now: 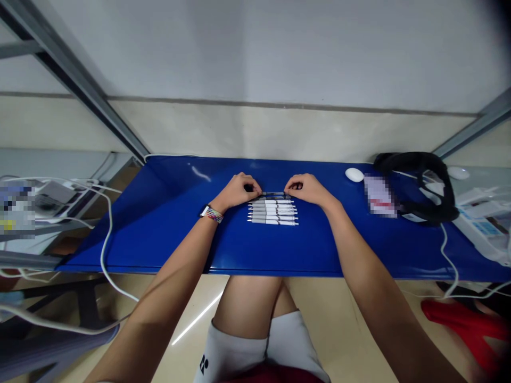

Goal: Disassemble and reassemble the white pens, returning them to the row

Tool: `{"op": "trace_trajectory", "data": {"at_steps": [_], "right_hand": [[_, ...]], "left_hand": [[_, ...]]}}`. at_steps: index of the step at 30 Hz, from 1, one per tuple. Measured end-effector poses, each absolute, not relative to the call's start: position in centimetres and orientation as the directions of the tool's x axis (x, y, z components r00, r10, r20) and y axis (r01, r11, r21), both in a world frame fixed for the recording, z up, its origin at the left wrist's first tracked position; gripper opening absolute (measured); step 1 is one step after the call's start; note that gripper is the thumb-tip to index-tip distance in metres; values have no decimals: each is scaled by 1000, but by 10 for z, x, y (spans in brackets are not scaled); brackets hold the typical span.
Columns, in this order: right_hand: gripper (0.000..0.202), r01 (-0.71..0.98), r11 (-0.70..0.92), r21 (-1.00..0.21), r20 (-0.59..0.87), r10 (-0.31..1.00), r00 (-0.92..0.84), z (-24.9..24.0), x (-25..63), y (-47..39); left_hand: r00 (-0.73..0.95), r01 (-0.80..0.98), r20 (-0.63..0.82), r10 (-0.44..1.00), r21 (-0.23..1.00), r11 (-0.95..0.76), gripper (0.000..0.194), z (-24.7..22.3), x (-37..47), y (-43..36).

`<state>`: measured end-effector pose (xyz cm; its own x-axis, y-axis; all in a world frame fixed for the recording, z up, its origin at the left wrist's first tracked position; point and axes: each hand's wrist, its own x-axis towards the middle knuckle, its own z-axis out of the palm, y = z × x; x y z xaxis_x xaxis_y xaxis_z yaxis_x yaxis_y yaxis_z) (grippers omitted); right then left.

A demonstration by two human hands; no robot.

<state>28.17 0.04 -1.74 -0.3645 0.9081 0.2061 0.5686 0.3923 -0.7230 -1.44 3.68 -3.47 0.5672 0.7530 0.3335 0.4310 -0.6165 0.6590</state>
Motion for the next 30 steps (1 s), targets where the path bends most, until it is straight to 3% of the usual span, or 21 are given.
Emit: {"op": "trace_trajectory", "data": {"at_steps": [13, 20, 24, 30], "right_hand": [[12, 592, 358, -722, 154, 917, -367, -15, 282, -1], [13, 587, 373, -719, 177, 914, -365, -14, 283, -4], [14, 535, 309, -786, 178, 943, -282, -17, 282, -3], [20, 340, 267, -902, 273, 961, -31, -26, 262, -20]], "left_hand": [[582, 425, 326, 744, 658, -621, 10, -31, -14, 34], [540, 380, 322, 778, 731, -566, 15, -28, -15, 32], [446, 329, 307, 841, 817, -473, 12, -27, -11, 33], [329, 135, 270, 905, 935, -328, 27, -23, -2, 24]]}}
